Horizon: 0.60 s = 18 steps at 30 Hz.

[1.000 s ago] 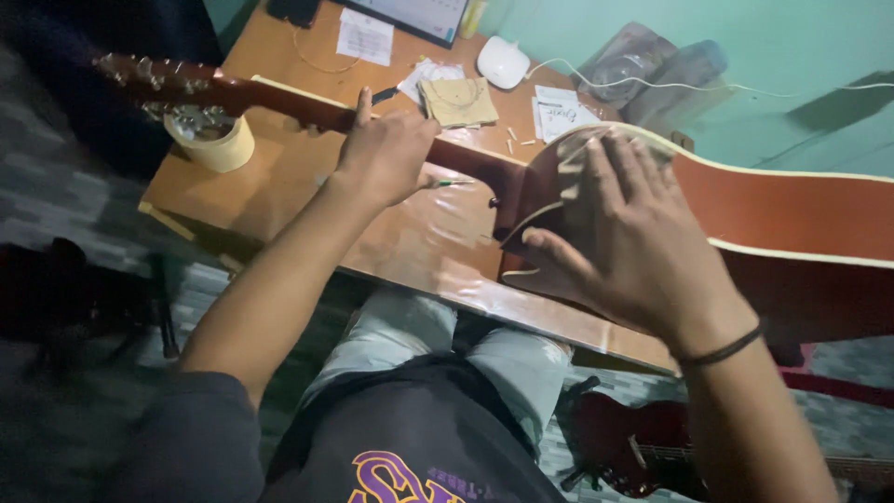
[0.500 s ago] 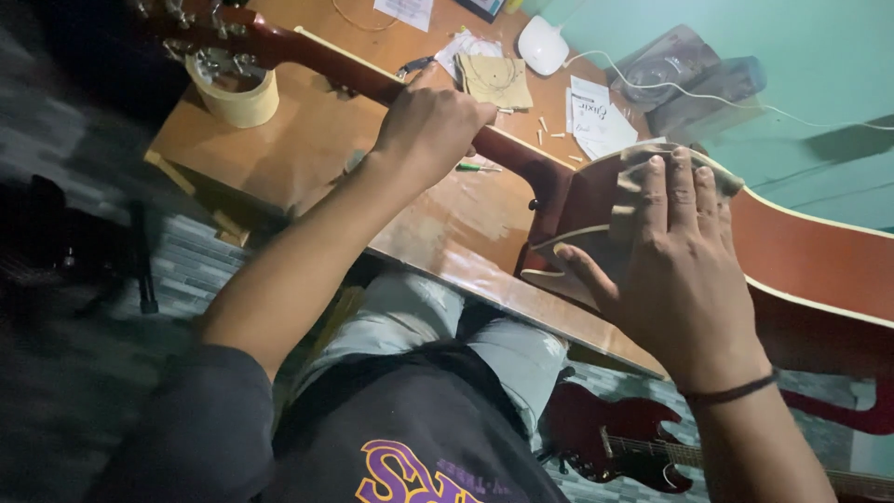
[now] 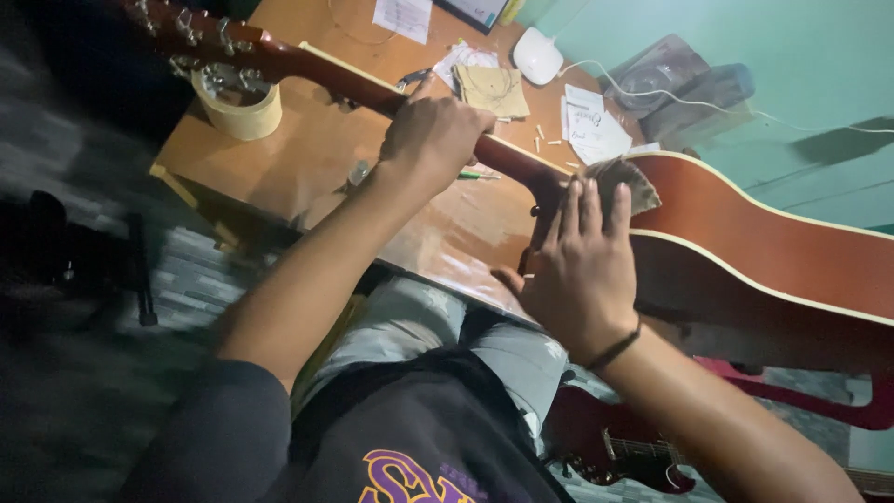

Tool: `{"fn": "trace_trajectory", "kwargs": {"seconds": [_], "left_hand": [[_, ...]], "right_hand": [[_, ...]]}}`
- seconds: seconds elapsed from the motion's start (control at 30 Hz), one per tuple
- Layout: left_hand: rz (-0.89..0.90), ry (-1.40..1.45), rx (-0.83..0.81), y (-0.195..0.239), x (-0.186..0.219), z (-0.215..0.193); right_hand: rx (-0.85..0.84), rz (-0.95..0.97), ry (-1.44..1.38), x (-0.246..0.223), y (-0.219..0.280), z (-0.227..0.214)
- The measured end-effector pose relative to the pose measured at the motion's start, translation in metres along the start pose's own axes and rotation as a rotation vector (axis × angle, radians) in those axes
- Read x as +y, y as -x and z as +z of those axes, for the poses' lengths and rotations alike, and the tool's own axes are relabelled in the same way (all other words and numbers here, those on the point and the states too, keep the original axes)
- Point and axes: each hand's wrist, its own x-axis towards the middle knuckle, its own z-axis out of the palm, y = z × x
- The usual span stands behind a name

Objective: The person cleans the body of an acoustic guitar using a cloth. They wipe the top, sides, and back of the guitar body, occasionally adjusting their grip and the cloth. The guitar is held over a wooden desk during the process.

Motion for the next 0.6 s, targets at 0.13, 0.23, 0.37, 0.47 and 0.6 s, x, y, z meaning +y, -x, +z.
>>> {"fn": "trace_trajectory", "kwargs": {"seconds": [0.13,0.23,0.37,0.47,0.6], "left_hand": [[0.076,-0.027,0.111,-0.004,-0.003,0.007],[0.072,-0.123,0.101,-0.008,-0.004,0.009],[0.053,-0.032,0.057,-0.006,-0.003,0.003],[0.037,-0.026,0.064,-0.007,-0.003,0.006],[0.017,-0.059,0.044,-0.008,-0.004,0.011]], "right_hand": [[0.044,0.025,0.026,-0.02,0.001,0.003],[-0.134,0.042,0.021,-0.02,-0.022,0.0],[-0.227,0.119,-0.088,-0.016,-0.048,0.012],[-0.155,0.118,-0.065,-0.017,-0.029,0.007],[0.058,0.039,0.077,-0.018,0.007,-0.01]]}}
